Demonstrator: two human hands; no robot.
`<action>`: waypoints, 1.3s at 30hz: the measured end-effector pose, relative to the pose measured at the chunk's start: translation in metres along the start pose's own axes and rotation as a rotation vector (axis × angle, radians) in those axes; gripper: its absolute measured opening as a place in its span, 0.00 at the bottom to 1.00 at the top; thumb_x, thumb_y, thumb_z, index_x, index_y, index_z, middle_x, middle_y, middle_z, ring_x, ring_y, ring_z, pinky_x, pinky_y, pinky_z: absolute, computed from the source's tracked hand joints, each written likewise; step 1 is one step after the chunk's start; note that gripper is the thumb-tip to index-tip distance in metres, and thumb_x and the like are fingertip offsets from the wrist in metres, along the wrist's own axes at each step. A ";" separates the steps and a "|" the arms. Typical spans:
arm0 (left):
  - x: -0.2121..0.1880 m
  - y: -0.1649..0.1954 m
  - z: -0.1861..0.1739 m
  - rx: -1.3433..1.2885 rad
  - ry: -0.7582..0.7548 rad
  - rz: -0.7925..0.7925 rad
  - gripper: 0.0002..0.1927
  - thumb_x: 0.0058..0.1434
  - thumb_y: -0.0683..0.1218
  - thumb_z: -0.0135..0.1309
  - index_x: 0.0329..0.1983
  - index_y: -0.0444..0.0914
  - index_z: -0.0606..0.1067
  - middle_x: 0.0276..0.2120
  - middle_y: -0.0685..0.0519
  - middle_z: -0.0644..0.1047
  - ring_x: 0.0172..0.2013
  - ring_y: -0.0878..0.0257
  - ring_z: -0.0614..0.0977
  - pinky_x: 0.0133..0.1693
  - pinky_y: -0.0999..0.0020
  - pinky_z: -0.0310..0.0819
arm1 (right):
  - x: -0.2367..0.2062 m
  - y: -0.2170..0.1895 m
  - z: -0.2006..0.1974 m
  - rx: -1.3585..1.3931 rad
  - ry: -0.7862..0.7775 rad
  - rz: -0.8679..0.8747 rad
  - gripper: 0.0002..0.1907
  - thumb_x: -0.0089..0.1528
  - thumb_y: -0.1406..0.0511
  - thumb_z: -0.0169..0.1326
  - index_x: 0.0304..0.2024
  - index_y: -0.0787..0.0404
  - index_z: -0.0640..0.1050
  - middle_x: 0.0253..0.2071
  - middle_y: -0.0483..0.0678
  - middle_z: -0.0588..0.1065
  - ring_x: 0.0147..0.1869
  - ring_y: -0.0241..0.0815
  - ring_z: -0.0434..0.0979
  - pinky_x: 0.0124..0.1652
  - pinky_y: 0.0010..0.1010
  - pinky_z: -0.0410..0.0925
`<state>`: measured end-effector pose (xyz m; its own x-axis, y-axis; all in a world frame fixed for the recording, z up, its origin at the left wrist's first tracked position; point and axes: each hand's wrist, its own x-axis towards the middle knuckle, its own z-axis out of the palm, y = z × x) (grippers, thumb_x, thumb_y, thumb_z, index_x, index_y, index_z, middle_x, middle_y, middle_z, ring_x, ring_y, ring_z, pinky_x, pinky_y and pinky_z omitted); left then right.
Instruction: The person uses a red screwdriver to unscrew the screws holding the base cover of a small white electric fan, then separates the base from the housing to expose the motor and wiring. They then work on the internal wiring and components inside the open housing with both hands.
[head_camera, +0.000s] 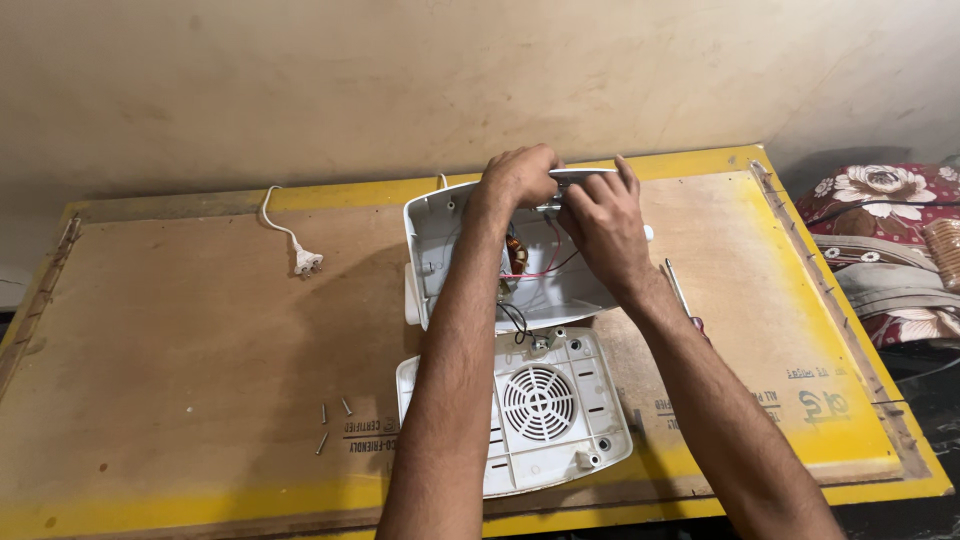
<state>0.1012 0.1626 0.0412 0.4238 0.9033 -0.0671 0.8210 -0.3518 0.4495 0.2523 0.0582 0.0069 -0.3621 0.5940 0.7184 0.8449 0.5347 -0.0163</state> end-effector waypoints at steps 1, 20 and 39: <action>0.000 0.000 0.000 0.002 0.009 0.006 0.20 0.51 0.41 0.54 0.47 0.49 0.84 0.42 0.48 0.84 0.47 0.53 0.84 0.51 0.58 0.76 | -0.001 0.001 0.000 0.017 -0.009 0.026 0.10 0.59 0.67 0.63 0.41 0.61 0.76 0.36 0.50 0.69 0.49 0.52 0.73 0.71 0.57 0.56; -0.023 -0.007 0.004 -0.026 0.310 0.311 0.13 0.55 0.40 0.59 0.44 0.44 0.84 0.38 0.47 0.84 0.43 0.50 0.84 0.47 0.52 0.76 | -0.022 -0.002 -0.027 0.118 -0.002 0.141 0.16 0.63 0.67 0.60 0.54 0.62 0.79 0.40 0.50 0.76 0.49 0.51 0.76 0.71 0.57 0.58; -0.080 -0.025 0.019 0.010 0.817 0.250 0.09 0.61 0.45 0.61 0.44 0.41 0.82 0.41 0.52 0.83 0.47 0.56 0.81 0.58 0.55 0.62 | -0.033 -0.004 -0.020 0.249 0.299 0.285 0.09 0.63 0.71 0.65 0.37 0.61 0.75 0.35 0.48 0.76 0.44 0.49 0.76 0.49 0.42 0.67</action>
<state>0.0541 0.0943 0.0185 0.1873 0.6912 0.6979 0.7451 -0.5630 0.3576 0.2681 0.0246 -0.0026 0.0303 0.5582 0.8291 0.7610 0.5250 -0.3813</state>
